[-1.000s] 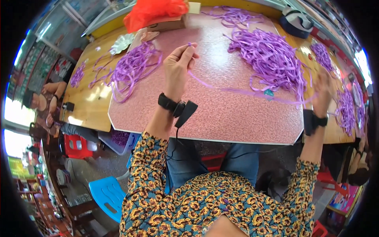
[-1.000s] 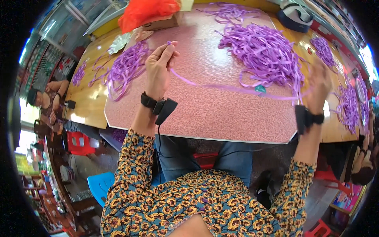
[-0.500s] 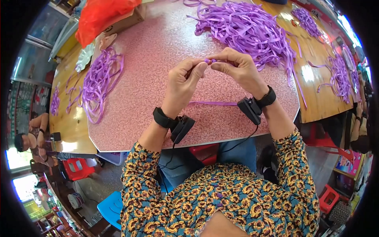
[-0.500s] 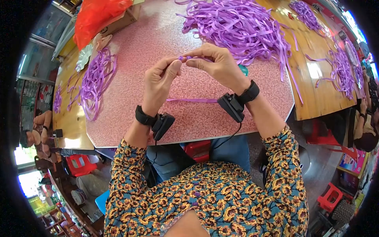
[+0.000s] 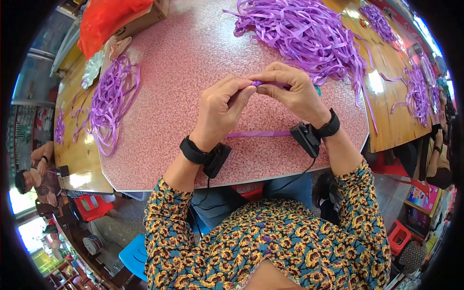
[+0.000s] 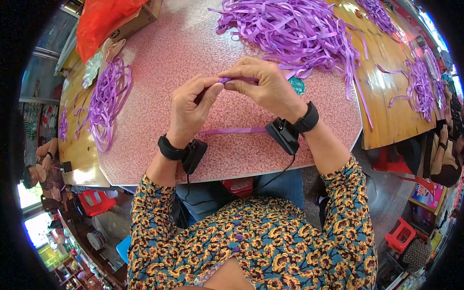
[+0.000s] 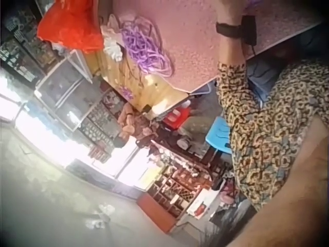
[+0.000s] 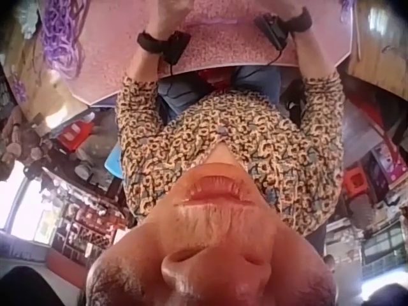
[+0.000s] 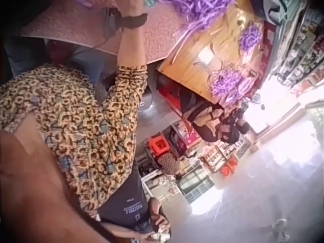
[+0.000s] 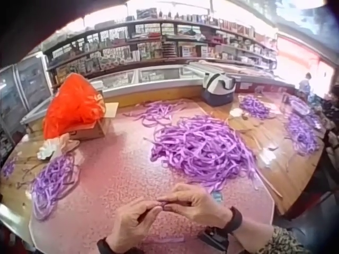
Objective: The person picks up a purple ribbon from a pile on the table and ties it into a small bow by hand, repeating the process with additional ribbons.
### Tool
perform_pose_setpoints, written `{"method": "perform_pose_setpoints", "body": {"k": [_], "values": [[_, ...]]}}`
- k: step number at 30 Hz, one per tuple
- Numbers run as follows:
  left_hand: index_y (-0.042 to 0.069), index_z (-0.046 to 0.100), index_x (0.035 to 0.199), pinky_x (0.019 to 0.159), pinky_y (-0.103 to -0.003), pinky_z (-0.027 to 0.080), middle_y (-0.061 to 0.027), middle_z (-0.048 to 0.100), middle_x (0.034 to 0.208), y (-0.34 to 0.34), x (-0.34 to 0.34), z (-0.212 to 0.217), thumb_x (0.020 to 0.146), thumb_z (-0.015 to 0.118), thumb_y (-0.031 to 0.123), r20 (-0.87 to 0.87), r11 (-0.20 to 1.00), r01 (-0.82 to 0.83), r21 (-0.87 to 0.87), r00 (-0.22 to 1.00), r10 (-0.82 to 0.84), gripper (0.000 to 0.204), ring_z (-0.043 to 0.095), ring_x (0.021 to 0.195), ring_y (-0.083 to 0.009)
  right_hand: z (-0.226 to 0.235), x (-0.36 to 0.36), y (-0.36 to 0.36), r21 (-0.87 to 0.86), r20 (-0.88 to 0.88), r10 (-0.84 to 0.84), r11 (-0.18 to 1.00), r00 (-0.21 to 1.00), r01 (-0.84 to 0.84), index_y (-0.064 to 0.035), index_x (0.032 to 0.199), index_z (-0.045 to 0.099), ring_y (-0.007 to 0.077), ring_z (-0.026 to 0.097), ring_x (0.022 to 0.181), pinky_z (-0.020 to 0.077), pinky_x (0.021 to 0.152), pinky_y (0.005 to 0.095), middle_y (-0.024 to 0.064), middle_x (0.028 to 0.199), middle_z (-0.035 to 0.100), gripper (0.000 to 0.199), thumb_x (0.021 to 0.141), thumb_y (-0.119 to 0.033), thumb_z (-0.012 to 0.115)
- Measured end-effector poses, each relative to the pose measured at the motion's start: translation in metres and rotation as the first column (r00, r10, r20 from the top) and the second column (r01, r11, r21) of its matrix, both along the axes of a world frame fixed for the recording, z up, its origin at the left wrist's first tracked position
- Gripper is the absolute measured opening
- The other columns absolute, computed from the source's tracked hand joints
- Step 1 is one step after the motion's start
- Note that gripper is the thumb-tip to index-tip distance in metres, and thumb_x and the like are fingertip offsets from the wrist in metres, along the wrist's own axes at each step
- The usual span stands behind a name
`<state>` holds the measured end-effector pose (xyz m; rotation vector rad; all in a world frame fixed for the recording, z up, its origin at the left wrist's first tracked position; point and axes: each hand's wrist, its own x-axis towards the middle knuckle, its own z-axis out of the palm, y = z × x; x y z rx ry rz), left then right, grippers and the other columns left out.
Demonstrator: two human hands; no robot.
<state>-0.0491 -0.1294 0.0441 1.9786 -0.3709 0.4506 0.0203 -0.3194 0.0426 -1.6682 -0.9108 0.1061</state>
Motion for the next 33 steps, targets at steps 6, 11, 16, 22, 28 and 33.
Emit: {"method": "perform_pose_setpoints", "body": {"k": [6,11,16,22,28,33], "values": [[-0.002,0.068,0.095,0.057,-0.027,0.043,-0.0091,0.061,0.075,0.005,0.001,-0.001,0.089,0.067,0.005,-0.066,0.998,0.009,-0.066,0.998,-0.014,0.010,0.055,0.064,-0.0145,0.008,-0.001,-0.002,-0.030,-0.005,0.046,0.998,0.999,-0.046,-0.0037,0.117,0.068,0.0071,0.053,0.072,0.0416,0.061,0.0206,0.0009,0.092,0.062,0.027,0.091,-0.002,0.063],[-0.001,0.068,0.099,0.059,-0.026,0.043,-0.0056,0.062,0.078,0.008,0.002,-0.006,0.091,0.067,0.008,-0.150,0.974,0.061,-0.217,0.984,-0.095,0.012,0.055,0.067,-0.0110,0.015,-0.007,-0.006,-0.005,-0.515,0.044,0.999,0.856,-0.054,-0.0041,0.117,0.069,0.0025,0.040,0.059,0.0295,0.051,0.0197,-0.0043,0.077,0.057,0.025,0.095,-0.016,0.063],[0.000,0.068,0.101,0.062,-0.025,0.045,-0.0031,0.062,0.080,0.008,0.000,-0.006,0.092,0.067,0.012,-0.194,0.953,0.098,-0.286,0.968,-0.158,0.015,0.055,0.071,-0.0098,0.014,-0.006,-0.008,0.101,-0.677,0.093,0.994,0.730,-0.033,-0.0028,0.112,0.069,0.0021,0.039,0.057,0.0281,0.049,0.0190,-0.0048,0.075,0.057,0.024,0.094,-0.018,0.065],[0.000,0.066,0.109,0.068,-0.021,0.046,-0.0004,0.060,0.088,0.010,0.000,-0.009,0.097,0.061,0.015,-0.229,0.923,0.219,-0.317,0.926,-0.299,0.020,0.055,0.077,-0.0072,0.006,-0.004,-0.010,0.163,-0.730,0.137,0.986,0.669,-0.025,-0.0034,0.106,0.068,0.0007,0.038,0.056,0.0268,0.048,0.0174,-0.0035,0.078,0.060,0.020,0.094,-0.019,0.066],[-0.001,0.066,0.106,0.066,-0.023,0.046,-0.0006,0.061,0.083,0.010,0.000,-0.012,0.095,0.064,0.017,-0.214,0.883,0.267,-0.386,0.905,-0.367,0.021,0.054,0.076,-0.0071,0.012,-0.007,-0.009,0.150,-0.708,0.153,0.987,0.689,-0.065,-0.0046,0.104,0.066,-0.0002,0.037,0.056,0.0263,0.048,0.0165,-0.0018,0.080,0.061,0.020,0.096,-0.022,0.063],[-0.001,0.066,0.105,0.065,-0.022,0.045,0.0011,0.062,0.085,0.011,0.000,-0.012,0.096,0.064,0.018,-0.260,0.863,0.279,-0.421,0.875,-0.409,0.022,0.053,0.076,-0.0046,0.013,-0.009,-0.008,0.142,-0.728,0.151,0.987,0.669,-0.069,-0.0048,0.102,0.065,-0.0007,0.038,0.055,0.0266,0.048,0.0159,-0.0011,0.081,0.061,0.020,0.097,-0.024,0.062]]}}
